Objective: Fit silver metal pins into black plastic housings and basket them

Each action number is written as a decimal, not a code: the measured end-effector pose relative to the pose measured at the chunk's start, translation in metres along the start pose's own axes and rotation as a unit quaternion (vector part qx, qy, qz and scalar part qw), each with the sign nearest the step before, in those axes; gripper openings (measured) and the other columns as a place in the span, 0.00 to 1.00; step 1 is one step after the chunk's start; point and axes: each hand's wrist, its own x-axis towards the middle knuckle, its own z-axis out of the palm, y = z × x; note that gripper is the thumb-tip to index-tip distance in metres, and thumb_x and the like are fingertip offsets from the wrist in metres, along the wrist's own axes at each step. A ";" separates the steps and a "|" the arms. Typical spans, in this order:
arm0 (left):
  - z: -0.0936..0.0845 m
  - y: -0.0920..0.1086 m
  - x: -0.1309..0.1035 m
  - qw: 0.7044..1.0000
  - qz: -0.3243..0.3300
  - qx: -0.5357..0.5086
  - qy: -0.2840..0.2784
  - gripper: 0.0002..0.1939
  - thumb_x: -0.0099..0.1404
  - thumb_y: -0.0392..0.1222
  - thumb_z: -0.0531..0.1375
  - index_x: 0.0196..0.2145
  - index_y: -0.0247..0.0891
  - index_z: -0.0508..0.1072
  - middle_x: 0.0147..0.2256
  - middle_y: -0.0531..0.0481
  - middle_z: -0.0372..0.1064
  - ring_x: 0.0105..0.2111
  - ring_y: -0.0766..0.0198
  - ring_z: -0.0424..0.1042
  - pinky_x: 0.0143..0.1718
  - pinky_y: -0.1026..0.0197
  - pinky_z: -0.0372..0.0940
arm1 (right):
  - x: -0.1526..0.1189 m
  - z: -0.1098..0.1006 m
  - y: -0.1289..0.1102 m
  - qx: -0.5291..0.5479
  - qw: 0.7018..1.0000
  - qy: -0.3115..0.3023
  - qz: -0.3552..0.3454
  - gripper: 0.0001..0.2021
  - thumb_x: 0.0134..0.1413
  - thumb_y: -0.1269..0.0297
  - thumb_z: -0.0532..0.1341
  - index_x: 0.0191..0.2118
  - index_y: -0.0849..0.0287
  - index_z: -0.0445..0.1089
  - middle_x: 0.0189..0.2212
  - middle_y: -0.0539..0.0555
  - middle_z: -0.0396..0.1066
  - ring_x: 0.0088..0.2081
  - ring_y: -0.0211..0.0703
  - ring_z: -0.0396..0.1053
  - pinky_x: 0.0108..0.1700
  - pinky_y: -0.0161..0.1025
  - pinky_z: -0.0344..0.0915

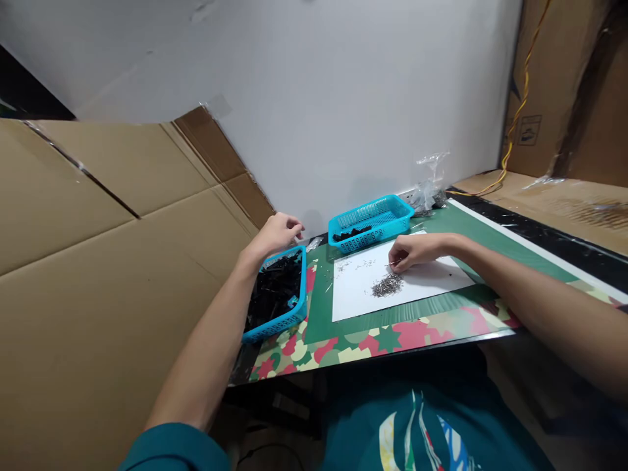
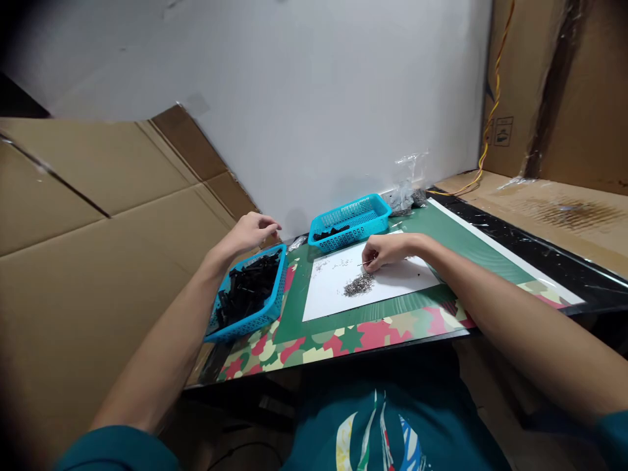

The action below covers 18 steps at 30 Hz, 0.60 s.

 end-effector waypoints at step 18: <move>0.004 -0.067 -0.061 0.946 -0.080 0.111 -0.293 0.21 0.47 0.48 0.70 0.40 0.38 0.86 0.31 0.48 0.78 0.31 0.58 0.71 0.31 0.61 0.61 | -0.002 0.002 -0.013 0.043 0.993 0.077 -0.073 0.13 0.61 0.53 0.66 0.34 0.58 0.71 0.31 0.53 0.68 0.33 0.41 0.60 0.35 0.41 0.57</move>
